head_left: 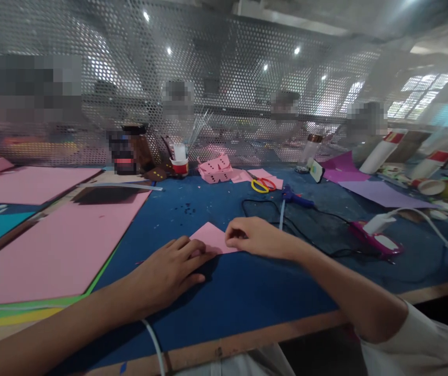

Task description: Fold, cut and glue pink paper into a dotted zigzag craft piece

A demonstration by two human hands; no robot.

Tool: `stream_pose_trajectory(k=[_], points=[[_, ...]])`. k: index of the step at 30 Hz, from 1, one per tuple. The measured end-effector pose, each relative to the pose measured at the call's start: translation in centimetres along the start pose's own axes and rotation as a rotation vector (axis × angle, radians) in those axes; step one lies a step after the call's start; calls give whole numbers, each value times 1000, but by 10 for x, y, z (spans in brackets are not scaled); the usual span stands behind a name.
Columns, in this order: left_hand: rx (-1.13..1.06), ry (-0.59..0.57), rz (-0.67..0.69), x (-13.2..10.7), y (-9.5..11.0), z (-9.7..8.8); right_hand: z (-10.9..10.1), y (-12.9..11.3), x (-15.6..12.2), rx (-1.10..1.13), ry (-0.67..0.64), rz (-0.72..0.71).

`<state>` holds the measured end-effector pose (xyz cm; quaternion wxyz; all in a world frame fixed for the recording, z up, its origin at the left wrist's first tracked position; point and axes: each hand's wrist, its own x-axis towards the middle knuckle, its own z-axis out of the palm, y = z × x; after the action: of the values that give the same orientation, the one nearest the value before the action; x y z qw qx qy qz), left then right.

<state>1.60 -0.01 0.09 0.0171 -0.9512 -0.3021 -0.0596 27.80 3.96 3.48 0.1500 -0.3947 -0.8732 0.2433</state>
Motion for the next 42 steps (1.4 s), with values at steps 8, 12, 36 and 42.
stream_pose_trajectory(k=[8, 12, 36, 42], points=[[5, 51, 32, 0, -2, 2, 30, 5, 12, -23, -20, 24], [-56, 14, -4, -4, -4, -5, 28, 7, 11, -17, -32, 28], [105, 156, -337, -70, -6, 6, 29, 8, 12, 17, -43, 43], [180, 200, -402, -84, -8, 5, 30, 10, 12, 13, -47, 43]])
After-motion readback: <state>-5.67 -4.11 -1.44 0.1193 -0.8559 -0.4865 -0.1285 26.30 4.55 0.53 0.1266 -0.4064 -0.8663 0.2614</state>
